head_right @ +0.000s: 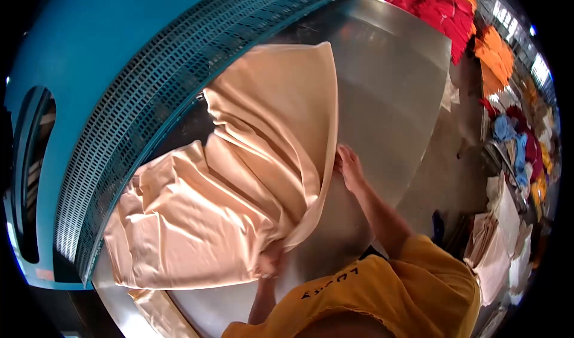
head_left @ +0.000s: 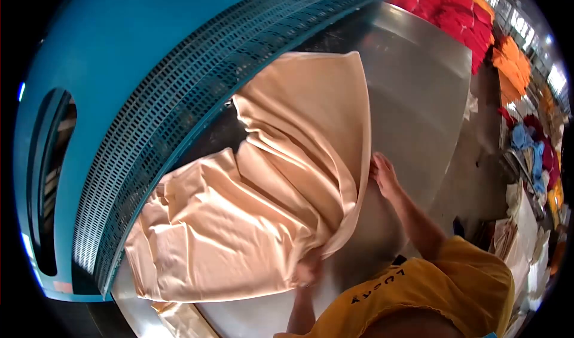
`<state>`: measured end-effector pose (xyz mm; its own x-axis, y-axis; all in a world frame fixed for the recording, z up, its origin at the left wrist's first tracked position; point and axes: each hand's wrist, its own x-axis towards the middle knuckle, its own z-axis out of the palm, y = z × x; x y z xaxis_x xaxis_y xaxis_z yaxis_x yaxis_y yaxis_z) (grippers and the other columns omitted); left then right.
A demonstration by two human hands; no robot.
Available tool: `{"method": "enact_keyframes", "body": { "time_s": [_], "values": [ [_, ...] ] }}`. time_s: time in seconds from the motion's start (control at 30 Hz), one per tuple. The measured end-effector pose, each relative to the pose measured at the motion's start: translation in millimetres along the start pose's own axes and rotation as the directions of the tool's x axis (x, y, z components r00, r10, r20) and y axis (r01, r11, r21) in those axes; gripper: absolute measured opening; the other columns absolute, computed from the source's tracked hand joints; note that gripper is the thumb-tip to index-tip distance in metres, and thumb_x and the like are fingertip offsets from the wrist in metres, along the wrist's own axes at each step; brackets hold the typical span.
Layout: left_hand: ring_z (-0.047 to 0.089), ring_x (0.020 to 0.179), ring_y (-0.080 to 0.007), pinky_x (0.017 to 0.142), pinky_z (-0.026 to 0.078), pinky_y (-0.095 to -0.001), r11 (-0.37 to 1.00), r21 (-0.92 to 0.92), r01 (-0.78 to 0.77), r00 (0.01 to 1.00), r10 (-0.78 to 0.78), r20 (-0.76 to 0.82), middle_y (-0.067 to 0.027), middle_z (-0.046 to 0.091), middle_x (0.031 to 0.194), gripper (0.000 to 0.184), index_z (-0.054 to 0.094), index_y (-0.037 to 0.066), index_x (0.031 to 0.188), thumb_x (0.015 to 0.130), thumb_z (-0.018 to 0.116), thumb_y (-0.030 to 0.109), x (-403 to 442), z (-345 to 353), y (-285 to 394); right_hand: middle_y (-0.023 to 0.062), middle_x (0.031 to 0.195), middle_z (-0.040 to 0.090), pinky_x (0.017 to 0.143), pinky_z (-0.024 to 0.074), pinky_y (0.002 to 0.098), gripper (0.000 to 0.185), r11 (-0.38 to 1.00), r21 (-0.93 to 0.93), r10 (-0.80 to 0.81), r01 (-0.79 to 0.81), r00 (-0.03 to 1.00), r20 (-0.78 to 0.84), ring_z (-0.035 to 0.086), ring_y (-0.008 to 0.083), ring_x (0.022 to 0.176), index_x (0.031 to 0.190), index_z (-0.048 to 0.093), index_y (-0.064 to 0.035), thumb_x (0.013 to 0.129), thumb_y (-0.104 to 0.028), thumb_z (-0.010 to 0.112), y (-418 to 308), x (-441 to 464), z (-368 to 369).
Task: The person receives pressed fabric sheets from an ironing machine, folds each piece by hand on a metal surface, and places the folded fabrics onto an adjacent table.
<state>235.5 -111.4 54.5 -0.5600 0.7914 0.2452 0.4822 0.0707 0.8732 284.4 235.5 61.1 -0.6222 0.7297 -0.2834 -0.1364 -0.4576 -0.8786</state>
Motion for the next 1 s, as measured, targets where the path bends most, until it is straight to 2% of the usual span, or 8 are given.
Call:
{"method": "enact_keyframes", "body": {
  "time_s": [0.2,0.33,0.6,0.73,0.77,0.83,0.87,1.0],
  "values": [
    [0.058,0.074,-0.0318,0.068,0.047,-0.0382,0.721,0.383,0.578,0.778,-0.345,-0.524,-0.0166,0.06,0.081,0.023,0.062,0.002,0.094,0.077,0.051,0.009,-99.8,-76.8,6.7,0.0006,0.094,0.058,0.072,0.0458,0.0288,0.025,0.996,0.088,0.011,-0.011,1.0,0.004,0.055,0.012,0.086,0.1,0.055,-0.0095,0.089,-0.031,0.05,-1.9,54.1,-45.0],
    [0.054,0.088,-0.0319,0.076,0.045,-0.04,0.638,0.671,0.377,0.916,-0.148,-0.374,-0.0136,0.059,0.092,0.029,0.062,0.007,0.098,0.069,0.059,0.006,-92.2,-48.2,44.9,0.0035,0.106,0.054,0.078,0.0456,0.0324,0.044,0.907,0.176,-0.413,0.383,0.89,0.195,0.052,0.017,0.095,0.116,0.05,-0.0105,0.084,-0.04,0.055,-18.9,109.0,-198.2],
    [0.051,0.096,-0.0255,0.081,0.043,-0.0388,0.71,0.653,0.264,0.95,-0.076,-0.302,-0.0039,0.057,0.102,0.039,0.062,0.016,0.099,0.064,0.054,0.001,-5.7,102.0,68.3,0.0099,0.114,0.05,0.085,0.0406,0.0365,0.045,0.812,-0.381,-0.581,0.443,0.683,-0.444,0.048,0.0234,0.103,0.117,0.049,-0.0061,0.084,-0.035,0.056,-285.9,186.1,-391.1],
    [0.05,0.098,-0.0261,0.084,0.042,-0.0413,0.814,0.497,-0.301,0.953,0.269,0.138,-0.0053,0.055,0.107,0.034,0.055,0.014,0.112,0.078,0.054,0.019,78.1,184.9,88.3,0.013,0.118,0.048,0.089,0.0381,0.0385,0.045,0.471,-0.742,-0.695,0.477,0.718,0.02,0.046,0.0266,0.107,0.117,0.049,-0.0039,0.084,-0.033,0.056,-254.9,188.3,-275.8],
    [0.05,0.099,-0.0255,0.084,0.043,-0.0425,0.93,0.317,-0.186,0.98,0.154,0.124,-0.0063,0.054,0.109,0.038,0.051,0.015,0.118,0.08,0.054,0.022,101.9,194.7,95.2,0.0138,0.119,0.048,0.09,0.0374,0.0391,0.045,0.359,-0.763,-0.658,0.537,0.726,0.202,0.045,0.0274,0.108,0.117,0.049,-0.0033,0.084,-0.033,0.056,-230.0,170.9,-225.8],
    [0.05,0.097,-0.0234,0.081,0.044,-0.0406,0.925,-0.369,0.091,0.992,-0.117,-0.049,-0.0077,0.053,0.11,0.044,0.046,0.011,0.121,0.081,0.057,0.028,148.7,177.2,106.6,0.0154,0.121,0.047,0.092,0.0362,0.0401,0.046,0.075,-0.703,-0.493,0.707,0.639,0.59,0.044,0.029,0.11,0.117,0.049,-0.0022,0.083,-0.032,0.056,-170.5,110.6,-127.5],
    [0.052,0.093,-0.0219,0.079,0.045,-0.0375,0.611,-0.783,0.119,0.931,-0.343,-0.126,-0.0082,0.053,0.109,0.047,0.046,0.008,0.118,0.081,0.059,0.032,178.7,153.7,111.0,0.0162,0.122,0.046,0.093,0.0356,0.0406,0.046,-0.084,-0.594,-0.363,0.8,0.531,0.766,0.043,0.0298,0.111,0.118,0.049,-0.0017,0.083,-0.031,0.056,-139.8,67.9,-80.0],
    [0.048,0.072,-0.0116,0.06,0.044,-0.0252,0.858,-0.504,-0.098,0.564,-0.37,-0.738,-0.0011,0.051,0.088,0.02,0.051,0.006,0.099,0.092,0.045,0.023,206.2,62.2,-24.8,0.0165,0.122,0.047,0.094,0.0345,0.0422,0.045,0.055,-0.153,-0.104,0.987,0.158,0.982,0.043,0.0316,0.114,0.116,0.05,-0.0017,0.079,-0.027,0.06,-76.5,-74.2,33.5]
  ]
}}
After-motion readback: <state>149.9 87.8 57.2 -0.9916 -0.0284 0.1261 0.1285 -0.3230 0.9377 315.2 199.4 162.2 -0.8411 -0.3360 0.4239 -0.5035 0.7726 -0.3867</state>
